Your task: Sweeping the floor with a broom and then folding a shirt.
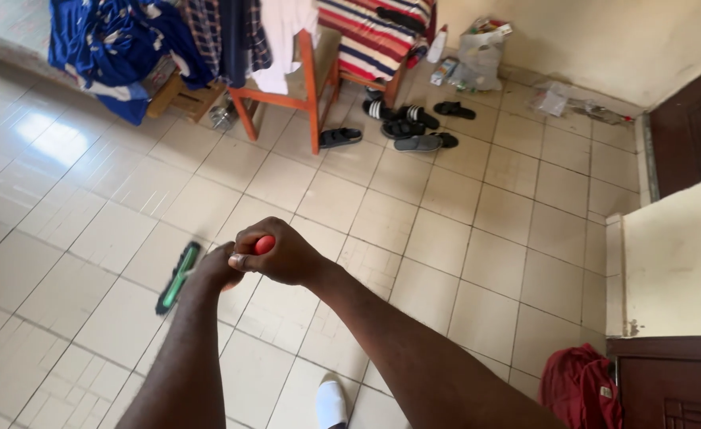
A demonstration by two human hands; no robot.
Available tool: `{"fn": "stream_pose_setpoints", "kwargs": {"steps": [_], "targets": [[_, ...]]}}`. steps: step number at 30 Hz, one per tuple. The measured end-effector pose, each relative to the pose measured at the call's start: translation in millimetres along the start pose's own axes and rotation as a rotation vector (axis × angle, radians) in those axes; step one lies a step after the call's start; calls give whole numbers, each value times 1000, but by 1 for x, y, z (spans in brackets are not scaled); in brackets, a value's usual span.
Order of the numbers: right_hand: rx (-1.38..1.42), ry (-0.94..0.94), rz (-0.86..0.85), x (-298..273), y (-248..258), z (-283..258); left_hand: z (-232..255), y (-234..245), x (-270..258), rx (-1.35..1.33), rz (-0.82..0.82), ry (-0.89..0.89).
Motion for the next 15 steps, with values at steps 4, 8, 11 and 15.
{"fn": "stream_pose_setpoints", "kwargs": {"steps": [4,8,11,15], "targets": [[40,58,-4,-33,50,0,67,-23,-15,76,-53,-44],[116,34,-25,-83,102,-3,115,-68,-19,8,-57,-70],[82,12,-29,-124,145,-9,167,-96,-16,-13,-41,-88],[73,28,-15,-175,192,-13,231,-123,-45,21,-57,-63]]}}
Point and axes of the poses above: each hand's wrist, its own x-axis towards the middle knuckle, its own y-axis out of the back of the hand, z = x × y, the point moved 10 cm from there along x, towards the middle knuckle, and after that the axes turned 8 degrees about -y, right-handed, at the moved point
